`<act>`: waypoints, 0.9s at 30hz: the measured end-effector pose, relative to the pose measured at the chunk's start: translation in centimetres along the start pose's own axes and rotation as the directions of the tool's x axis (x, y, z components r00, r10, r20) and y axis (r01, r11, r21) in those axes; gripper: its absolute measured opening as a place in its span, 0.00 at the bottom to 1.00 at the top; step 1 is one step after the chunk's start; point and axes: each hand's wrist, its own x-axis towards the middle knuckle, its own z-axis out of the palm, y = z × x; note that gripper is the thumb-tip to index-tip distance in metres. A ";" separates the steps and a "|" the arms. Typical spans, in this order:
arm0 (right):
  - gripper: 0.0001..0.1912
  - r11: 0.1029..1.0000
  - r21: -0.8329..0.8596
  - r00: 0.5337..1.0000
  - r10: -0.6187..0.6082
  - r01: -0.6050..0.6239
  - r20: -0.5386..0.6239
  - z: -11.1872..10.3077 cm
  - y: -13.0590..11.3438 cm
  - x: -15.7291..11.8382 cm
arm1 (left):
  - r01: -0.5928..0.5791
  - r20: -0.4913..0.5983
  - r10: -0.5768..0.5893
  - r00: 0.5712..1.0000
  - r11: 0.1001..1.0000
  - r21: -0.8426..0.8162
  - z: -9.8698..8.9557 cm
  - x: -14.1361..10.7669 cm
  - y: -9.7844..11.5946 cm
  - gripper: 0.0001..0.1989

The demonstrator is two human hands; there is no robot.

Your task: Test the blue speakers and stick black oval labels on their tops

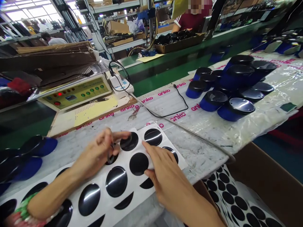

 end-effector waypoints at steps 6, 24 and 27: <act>0.26 0.989 -0.140 0.999 -0.045 0.044 -0.005 -1.5 -0.8 -0.3 | -0.090 -0.246 0.012 0.969 0.947 -0.308 -0.9 1.9 4.4 0.22; 0.17 0.937 -0.300 0.964 -0.227 0.177 -0.139 2.5 -1.2 1.3 | -0.261 0.267 -0.001 0.964 0.212 0.942 0.2 4.8 1.0 0.09; 0.17 0.941 -0.297 0.968 -0.209 0.160 -0.141 2.5 -1.4 1.4 | -0.240 0.243 0.003 0.970 0.171 0.956 0.6 4.8 0.9 0.08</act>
